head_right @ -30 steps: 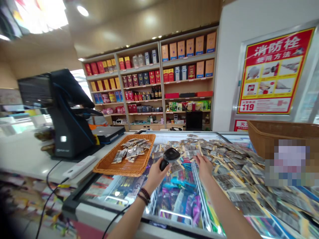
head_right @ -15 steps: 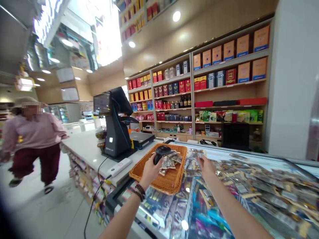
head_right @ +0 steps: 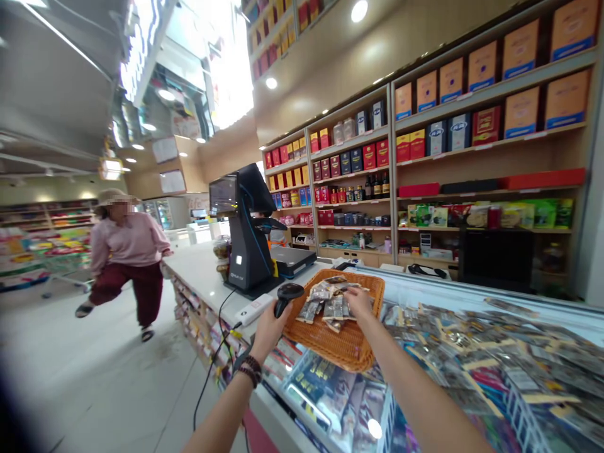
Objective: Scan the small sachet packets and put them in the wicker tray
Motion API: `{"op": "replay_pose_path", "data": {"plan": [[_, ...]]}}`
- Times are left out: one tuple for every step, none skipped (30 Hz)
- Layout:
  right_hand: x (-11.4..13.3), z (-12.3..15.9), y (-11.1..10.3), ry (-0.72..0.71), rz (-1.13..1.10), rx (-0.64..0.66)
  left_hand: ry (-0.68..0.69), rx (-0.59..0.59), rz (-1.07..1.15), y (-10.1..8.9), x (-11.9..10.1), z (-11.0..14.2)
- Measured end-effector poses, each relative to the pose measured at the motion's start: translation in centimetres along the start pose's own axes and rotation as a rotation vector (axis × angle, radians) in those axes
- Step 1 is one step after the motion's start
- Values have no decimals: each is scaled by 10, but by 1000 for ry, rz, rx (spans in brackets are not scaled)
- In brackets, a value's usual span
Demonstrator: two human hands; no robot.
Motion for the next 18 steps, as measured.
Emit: {"op": "replay_pose_path", "data": {"plan": [[5, 2, -10, -3, 52, -8, -5, 0, -4, 0, 1, 2], [12, 5, -22, -15, 116, -12, -6, 5, -2, 1, 0, 5], [21, 8, -34, -43, 185, -6, -2, 14, 7, 4, -3, 8], [33, 11, -47, -75, 254, -1, 8, 26, 25, 7, -8, 11], [44, 15, -62, -107, 319, 1, 23, 40, 49, 11, -14, 14], [56, 20, -78, -134, 373, -3, 40, 56, 77, 17, -23, 18], [68, 24, -96, -155, 413, -16, 55, 76, 109, 23, -33, 22], [80, 30, -116, -170, 453, -34, 67, 99, 145, 31, -44, 26], [91, 35, -136, -182, 495, -54, 77, 127, 181, 39, -55, 31], [102, 40, -156, -190, 539, -74, 86, 160, 216, 49, -68, 36], [113, 46, -175, -195, 579, -97, 96, 195, 250, 60, -81, 42], [123, 51, -195, -193, 612, -124, 107, 230, 284, 71, -94, 48], [132, 57, -214, -188, 636, -153, 120, 260, 316, 81, -107, 54], [140, 63, -231, -180, 649, -181, 134, 286, 342, 90, -121, 61], [146, 69, -247, -171, 650, -208, 149, 309, 362, 100, -133, 68], [150, 75, -260, -158, 643, -228, 163, 329, 375, 108, -145, 75], [151, 82, -271, -140, 628, -243, 176, 346, 382, 117, -156, 82], [151, 88, -280, -128, 600, -263, 190, 365, 383, 125, -165, 89]]}}
Point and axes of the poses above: each hand's wrist, its own z-axis away from the middle knuckle, its own y-axis out of the palm, x = y × z, the point moved 10 cm from there along -z, towards the middle knuckle, and after that the axes turned 10 degrees about -z, right-handed, at the moved point
